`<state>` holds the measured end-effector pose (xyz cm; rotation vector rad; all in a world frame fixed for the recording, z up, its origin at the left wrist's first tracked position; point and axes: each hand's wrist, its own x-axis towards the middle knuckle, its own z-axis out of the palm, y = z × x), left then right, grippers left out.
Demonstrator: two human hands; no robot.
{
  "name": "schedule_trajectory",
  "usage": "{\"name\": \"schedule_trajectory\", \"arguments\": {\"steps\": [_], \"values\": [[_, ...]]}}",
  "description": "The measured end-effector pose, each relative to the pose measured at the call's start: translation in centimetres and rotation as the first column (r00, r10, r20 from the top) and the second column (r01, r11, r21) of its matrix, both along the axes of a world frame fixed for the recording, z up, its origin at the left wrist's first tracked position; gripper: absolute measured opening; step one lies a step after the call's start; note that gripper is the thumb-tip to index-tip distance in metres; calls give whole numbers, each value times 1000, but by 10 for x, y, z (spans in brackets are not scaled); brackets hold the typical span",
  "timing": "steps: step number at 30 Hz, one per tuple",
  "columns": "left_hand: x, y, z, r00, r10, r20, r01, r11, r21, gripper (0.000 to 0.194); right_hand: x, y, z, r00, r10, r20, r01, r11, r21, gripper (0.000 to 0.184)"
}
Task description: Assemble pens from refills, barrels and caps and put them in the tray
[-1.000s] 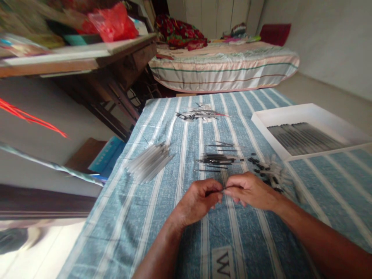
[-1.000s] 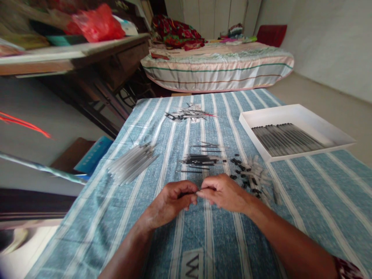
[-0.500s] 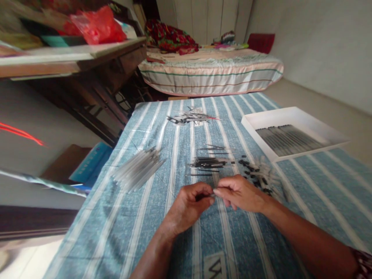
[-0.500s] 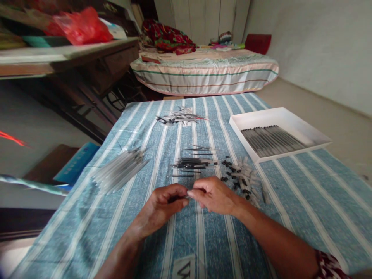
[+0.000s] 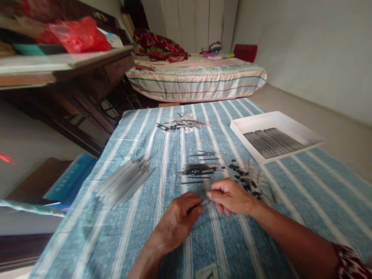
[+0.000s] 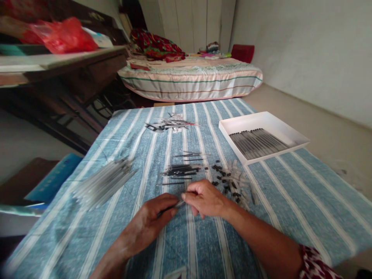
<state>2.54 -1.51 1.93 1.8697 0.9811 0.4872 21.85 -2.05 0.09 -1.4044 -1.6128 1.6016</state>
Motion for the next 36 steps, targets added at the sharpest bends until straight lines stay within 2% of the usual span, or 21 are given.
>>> {"name": "schedule_trajectory", "arguments": {"steps": [8,10,13,14,15,16,18,20,22,26,28,29,30,32,34,35,36], "values": [[0,-3,-5,995,27,-96,-11,987,159,12,-5,-1,-3,1000,-2,16,3,998,-67,30],[-1,-3,-4,993,45,-105,-27,986,166,12,0,1,0,999,16,39,-15,1000,-3,34],[-4,-1,-2,984,133,-122,-113,981,158,12,23,8,8,970,11,241,-75,963,257,31],[-5,-1,-1,978,168,-122,-151,978,142,12,33,11,11,929,-31,368,-107,932,347,25],[-5,0,-1,973,202,-114,-190,975,112,14,43,14,14,855,-82,512,-149,907,394,19],[-5,0,0,967,235,-95,-229,971,66,15,53,16,16,743,-130,656,-196,896,399,15],[-4,1,0,955,298,-19,-298,952,-69,18,67,19,20,511,-160,844,-261,907,330,11],[-3,1,1,930,362,68,-339,913,-226,19,71,19,22,352,-117,929,-291,929,227,13],[-1,2,2,893,431,131,-365,862,-352,21,69,18,24,280,-61,958,-315,937,151,19],[-2,3,3,805,550,221,-405,783,-473,22,64,17,25,248,-4,969,-347,933,93,20],[-3,3,2,762,588,270,-408,761,-504,21,65,16,22,274,-28,961,-348,929,126,16],[-4,3,1,739,606,296,-407,751,-520,21,66,15,20,317,-66,946,-341,923,179,14],[-4,3,1,714,621,322,-402,741,-539,21,66,13,19,394,-119,912,-322,911,258,12],[-5,4,0,668,647,367,-374,719,-585,22,61,7,16,640,-199,742,-238,867,438,9],[-5,4,-1,622,668,408,-331,697,-636,21,51,-1,16,877,-160,452,-128,831,542,6],[-5,4,-1,595,679,431,-308,687,-658,21,45,-6,16,946,-107,307,-87,825,558,5],[-5,4,-1,566,690,452,-286,678,-677,20,38,-11,16,981,-54,186,-61,828,558,3]]}}
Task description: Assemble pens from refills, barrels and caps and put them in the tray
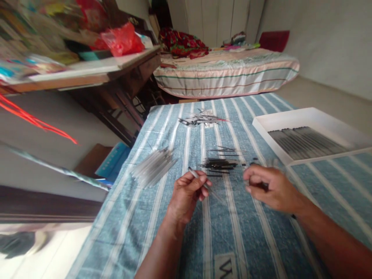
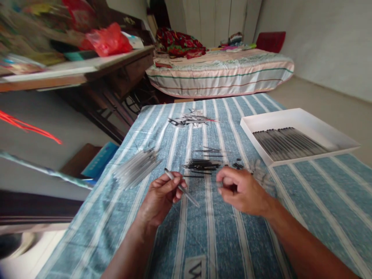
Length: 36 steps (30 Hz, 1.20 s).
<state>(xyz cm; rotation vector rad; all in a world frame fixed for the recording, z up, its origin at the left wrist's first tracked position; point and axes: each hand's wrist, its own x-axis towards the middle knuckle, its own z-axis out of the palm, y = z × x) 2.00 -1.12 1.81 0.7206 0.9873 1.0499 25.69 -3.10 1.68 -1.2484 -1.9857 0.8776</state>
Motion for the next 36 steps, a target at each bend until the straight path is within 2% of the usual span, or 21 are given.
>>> {"name": "schedule_trajectory", "arguments": {"steps": [3,7,10,14,22,26,29,31,33,36], "values": [[-1,1,0,992,44,115,-43,999,-15,19,-17,-10,-2,964,52,-262,-68,996,-54,3],[-3,2,0,977,87,193,-82,996,-35,19,-27,-15,-11,859,-24,-511,-98,972,-211,5],[-4,2,0,970,107,219,-102,994,-38,19,-31,-16,-18,792,-75,-606,-110,958,-264,6],[-3,1,1,967,112,227,-108,994,-29,18,-36,-20,-22,751,-116,-650,-81,961,-266,7],[1,1,-1,974,112,195,-109,994,-28,19,-44,-21,-22,761,-141,-633,-53,959,-278,8],[4,-1,-2,978,81,191,-78,997,-24,19,-48,-20,-21,790,-131,-599,-29,968,-251,9],[5,-3,-2,978,79,195,-72,997,-39,17,-48,-19,-24,850,-101,-517,24,988,-153,7],[6,-2,-2,977,88,196,-78,995,-55,16,-46,-18,-27,913,-77,-401,64,997,-45,7],[6,-2,-3,978,96,187,-85,994,-69,15,-43,-17,-31,962,-50,-270,71,995,68,6],[9,-2,-5,979,118,165,-105,991,-85,14,-41,-17,-34,988,-23,-152,52,980,194,4]]}}
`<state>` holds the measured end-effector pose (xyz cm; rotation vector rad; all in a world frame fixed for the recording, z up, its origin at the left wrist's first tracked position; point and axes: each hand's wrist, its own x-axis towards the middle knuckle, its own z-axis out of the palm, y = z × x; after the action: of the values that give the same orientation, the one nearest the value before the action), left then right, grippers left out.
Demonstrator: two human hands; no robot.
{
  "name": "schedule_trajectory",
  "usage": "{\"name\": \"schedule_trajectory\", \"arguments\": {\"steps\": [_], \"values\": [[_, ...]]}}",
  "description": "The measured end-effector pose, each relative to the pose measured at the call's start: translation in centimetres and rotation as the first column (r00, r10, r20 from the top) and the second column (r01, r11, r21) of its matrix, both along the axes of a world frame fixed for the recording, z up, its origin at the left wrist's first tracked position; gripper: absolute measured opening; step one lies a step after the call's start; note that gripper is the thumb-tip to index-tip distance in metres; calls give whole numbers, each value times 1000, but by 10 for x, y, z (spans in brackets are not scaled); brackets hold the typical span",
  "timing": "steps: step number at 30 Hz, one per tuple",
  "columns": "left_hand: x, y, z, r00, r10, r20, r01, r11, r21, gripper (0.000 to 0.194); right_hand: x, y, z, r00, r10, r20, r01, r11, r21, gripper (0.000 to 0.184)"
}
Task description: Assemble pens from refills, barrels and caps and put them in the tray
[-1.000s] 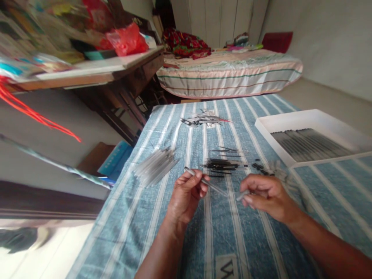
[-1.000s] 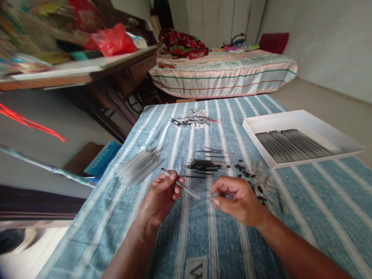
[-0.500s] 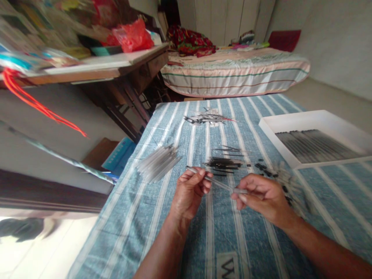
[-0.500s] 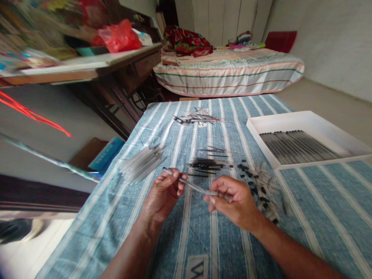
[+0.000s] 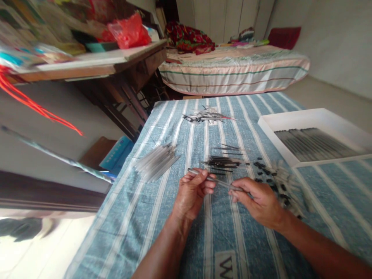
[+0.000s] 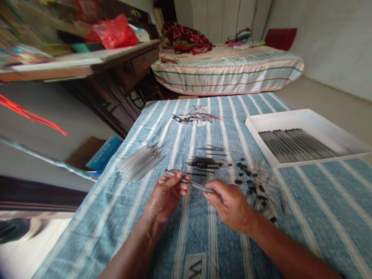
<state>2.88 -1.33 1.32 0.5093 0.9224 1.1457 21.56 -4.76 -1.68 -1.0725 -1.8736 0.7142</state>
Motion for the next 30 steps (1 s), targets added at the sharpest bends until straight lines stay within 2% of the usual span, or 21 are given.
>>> {"name": "schedule_trajectory", "arguments": {"steps": [4,8,12,15,17,19,23,25,27,29,30], "values": [[7,-3,0,998,54,-13,-54,998,-16,14,-2,0,1,994,-57,95,49,995,89,6],[11,-5,-4,993,116,-12,-117,993,-18,15,-6,1,2,990,-108,95,92,982,162,9],[10,-3,-7,995,102,-19,-103,994,-37,16,-9,4,5,991,-99,92,82,981,177,11],[9,-1,-4,988,109,-107,-109,994,11,17,-12,9,10,978,-87,189,45,976,215,18],[10,-1,-2,980,89,-179,-78,995,68,18,-14,14,14,950,-109,294,23,959,282,23],[11,-2,-1,973,24,-228,1,994,107,17,-17,17,16,910,-153,384,13,939,344,24],[14,-4,-3,956,-42,-290,75,992,103,22,-20,19,20,873,-148,466,-15,945,327,22],[14,-4,-2,944,-74,-320,109,990,91,23,-15,21,23,866,-129,483,-25,953,301,22],[12,-2,2,921,-95,-378,136,987,83,26,0,26,27,860,-156,485,17,961,277,22],[5,3,6,864,-42,-502,111,988,109,31,27,37,33,851,-235,470,131,961,244,22],[0,7,8,800,-8,-600,98,988,118,31,45,43,37,837,-289,464,213,954,211,21]]}}
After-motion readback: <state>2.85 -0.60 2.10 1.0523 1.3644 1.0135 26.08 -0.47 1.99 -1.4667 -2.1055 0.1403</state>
